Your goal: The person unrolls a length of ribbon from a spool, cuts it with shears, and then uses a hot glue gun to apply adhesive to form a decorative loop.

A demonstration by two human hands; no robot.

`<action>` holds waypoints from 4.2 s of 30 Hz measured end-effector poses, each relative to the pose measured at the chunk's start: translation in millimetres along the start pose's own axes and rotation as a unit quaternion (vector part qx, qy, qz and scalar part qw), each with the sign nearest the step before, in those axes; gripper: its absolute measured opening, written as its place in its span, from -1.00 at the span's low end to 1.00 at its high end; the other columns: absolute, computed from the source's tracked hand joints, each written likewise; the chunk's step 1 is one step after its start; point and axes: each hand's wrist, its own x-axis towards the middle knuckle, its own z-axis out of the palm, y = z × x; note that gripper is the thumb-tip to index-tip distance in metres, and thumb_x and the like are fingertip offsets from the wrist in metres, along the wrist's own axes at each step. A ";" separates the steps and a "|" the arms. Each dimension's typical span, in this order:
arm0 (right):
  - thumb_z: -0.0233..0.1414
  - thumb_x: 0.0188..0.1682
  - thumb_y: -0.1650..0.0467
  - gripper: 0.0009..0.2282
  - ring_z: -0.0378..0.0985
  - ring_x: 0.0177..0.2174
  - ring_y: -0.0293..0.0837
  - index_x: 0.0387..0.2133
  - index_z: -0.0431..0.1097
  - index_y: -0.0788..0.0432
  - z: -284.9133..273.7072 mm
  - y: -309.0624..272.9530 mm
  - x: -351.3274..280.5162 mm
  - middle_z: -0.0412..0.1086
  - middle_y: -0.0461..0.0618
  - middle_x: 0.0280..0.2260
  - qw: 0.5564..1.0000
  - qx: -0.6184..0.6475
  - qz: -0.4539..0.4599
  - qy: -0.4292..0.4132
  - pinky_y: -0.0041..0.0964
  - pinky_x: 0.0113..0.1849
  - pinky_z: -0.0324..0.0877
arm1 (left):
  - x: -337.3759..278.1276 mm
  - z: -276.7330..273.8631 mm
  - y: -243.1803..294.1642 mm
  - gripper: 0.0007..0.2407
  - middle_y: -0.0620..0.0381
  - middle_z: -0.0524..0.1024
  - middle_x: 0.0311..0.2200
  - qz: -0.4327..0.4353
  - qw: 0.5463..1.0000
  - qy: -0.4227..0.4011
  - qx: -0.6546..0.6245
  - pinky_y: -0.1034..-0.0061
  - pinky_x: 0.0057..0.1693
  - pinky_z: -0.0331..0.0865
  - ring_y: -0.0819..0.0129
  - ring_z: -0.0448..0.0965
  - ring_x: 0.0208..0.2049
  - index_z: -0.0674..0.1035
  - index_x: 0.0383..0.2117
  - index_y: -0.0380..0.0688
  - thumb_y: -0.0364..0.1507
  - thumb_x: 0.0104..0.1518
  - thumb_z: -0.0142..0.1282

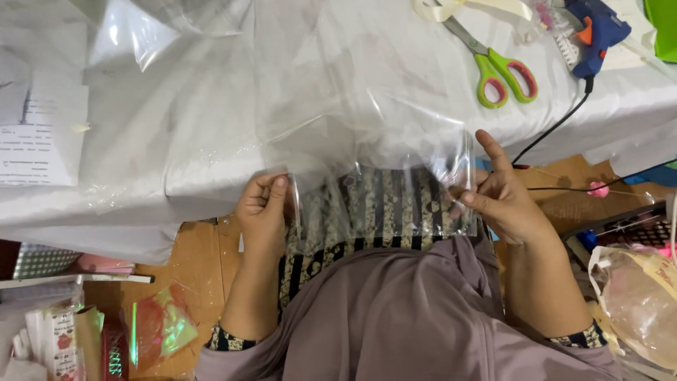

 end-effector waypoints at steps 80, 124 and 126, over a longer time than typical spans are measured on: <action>-0.02 -0.12 -0.12 -0.30 0.24 0.27 0.04 0.25 0.30 -0.10 8.7 -4.5 58.8 0.27 0.01 0.27 0.634 -0.742 -0.218 0.024 0.23 0.36 -0.51 | 30.1 47.0 22.6 -0.45 -0.06 0.45 0.13 0.379 0.686 -0.242 0.572 0.07 0.19 0.28 0.01 0.40 0.17 0.45 0.24 0.05 0.04 0.19 0.05; 0.01 0.15 0.61 -0.80 0.32 -0.51 -0.04 -0.15 0.15 0.12 -162.2 -110.4 114.6 0.29 0.12 -0.28 0.806 -0.222 -0.400 0.376 -0.10 -0.39 0.48 | 79.3 53.4 24.8 -0.44 -0.12 0.39 0.26 0.423 0.668 -0.195 0.581 -0.12 0.34 0.13 -0.05 0.34 0.30 0.47 0.20 -0.08 0.04 0.22 -0.04; 0.14 -0.13 0.30 -0.91 0.01 -0.54 -0.33 -0.45 0.38 -0.05 -131.4 -134.2 108.6 0.06 -0.26 -0.54 0.933 0.108 -0.153 0.307 -0.45 -0.50 0.03 | 78.2 52.0 25.5 -0.43 -0.17 0.37 0.26 0.416 0.683 -0.212 0.562 -0.14 0.36 0.08 -0.07 0.29 0.33 0.47 0.20 -0.14 0.01 0.20 0.03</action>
